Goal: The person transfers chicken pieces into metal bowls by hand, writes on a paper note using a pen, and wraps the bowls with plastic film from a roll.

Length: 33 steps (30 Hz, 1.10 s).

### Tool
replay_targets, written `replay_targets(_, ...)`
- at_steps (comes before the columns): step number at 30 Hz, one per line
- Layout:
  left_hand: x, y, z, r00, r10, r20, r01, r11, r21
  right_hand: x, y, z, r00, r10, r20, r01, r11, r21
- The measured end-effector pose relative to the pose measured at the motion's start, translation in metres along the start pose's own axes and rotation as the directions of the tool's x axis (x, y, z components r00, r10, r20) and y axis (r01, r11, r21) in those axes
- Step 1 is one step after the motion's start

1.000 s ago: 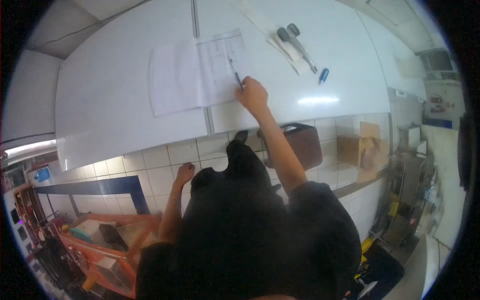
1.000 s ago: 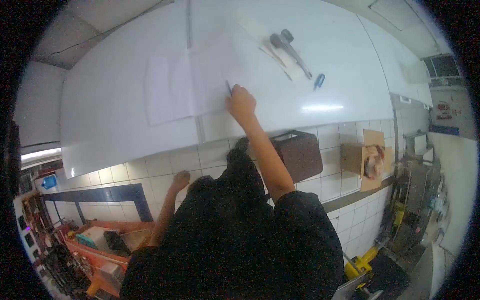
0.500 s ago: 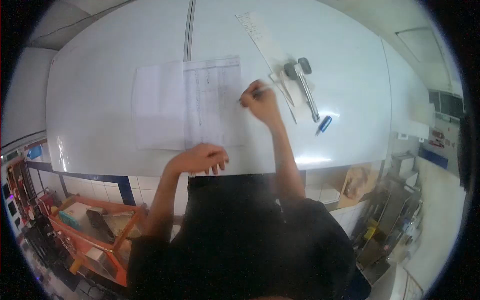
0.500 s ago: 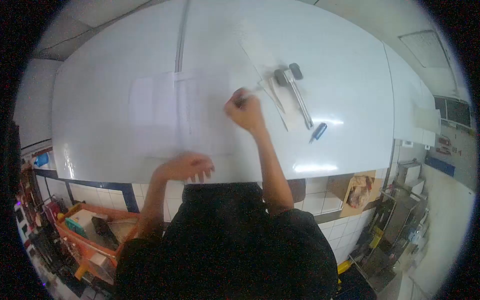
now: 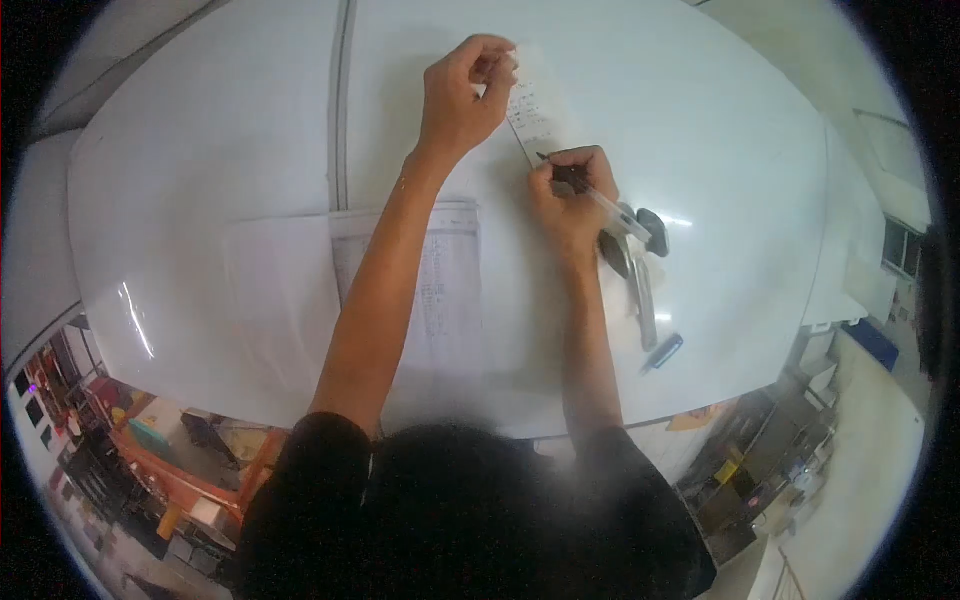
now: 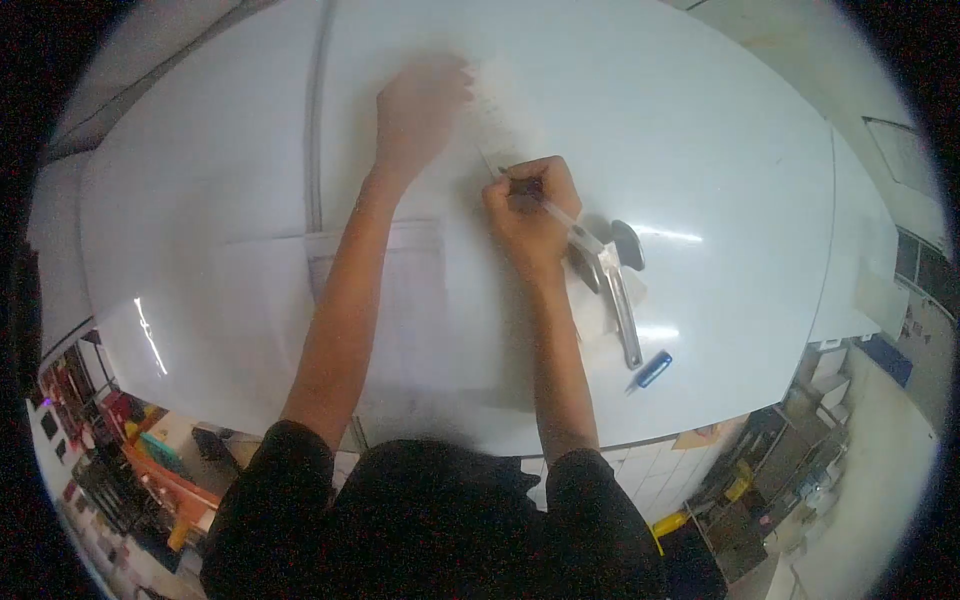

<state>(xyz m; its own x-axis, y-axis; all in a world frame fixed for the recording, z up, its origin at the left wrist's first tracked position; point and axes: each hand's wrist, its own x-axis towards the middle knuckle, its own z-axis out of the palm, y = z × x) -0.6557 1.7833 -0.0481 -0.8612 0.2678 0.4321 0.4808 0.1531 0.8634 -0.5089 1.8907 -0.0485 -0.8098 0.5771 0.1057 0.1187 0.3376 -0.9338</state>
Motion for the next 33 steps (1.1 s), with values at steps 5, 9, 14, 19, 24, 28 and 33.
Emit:
replay_targets(5,0.004,-0.022,0.013,0.986,-0.152,0.075,0.162,0.974,-0.157,0.012,0.011,-0.003,0.994,-0.081,0.068,0.078,0.995,0.056)
replay_targets(9,-0.001,-0.036,0.015,0.987,-0.124,0.104,0.134,0.985,-0.105,0.016,0.019,-0.006,0.988,-0.118,0.098,0.116,0.993,0.031)
replay_targets(14,0.002,-0.039,0.012,0.973,-0.161,0.166,0.194,0.959,-0.209,0.018,0.015,-0.005,0.978,-0.158,0.135,0.157,0.987,0.018)
replay_targets(19,0.002,-0.038,0.014,0.973,-0.132,0.192,0.166,0.970,-0.178,0.018,0.020,-0.004,0.980,-0.152,0.126,0.150,0.988,0.025)
replay_targets(24,0.003,-0.036,0.016,0.962,-0.164,0.219,0.205,0.962,-0.180,0.018,0.017,-0.006,0.981,-0.148,0.124,0.150,0.989,-0.012)
replay_targets(28,0.003,-0.034,0.018,0.963,-0.189,0.190,0.218,0.965,-0.147,0.018,0.017,-0.006,0.982,-0.141,0.122,0.145,0.989,-0.028)
replay_targets(33,0.002,-0.036,0.016,0.965,-0.157,0.208,0.186,0.974,-0.129,0.018,0.023,-0.003,0.979,-0.194,0.069,0.195,0.981,-0.019)
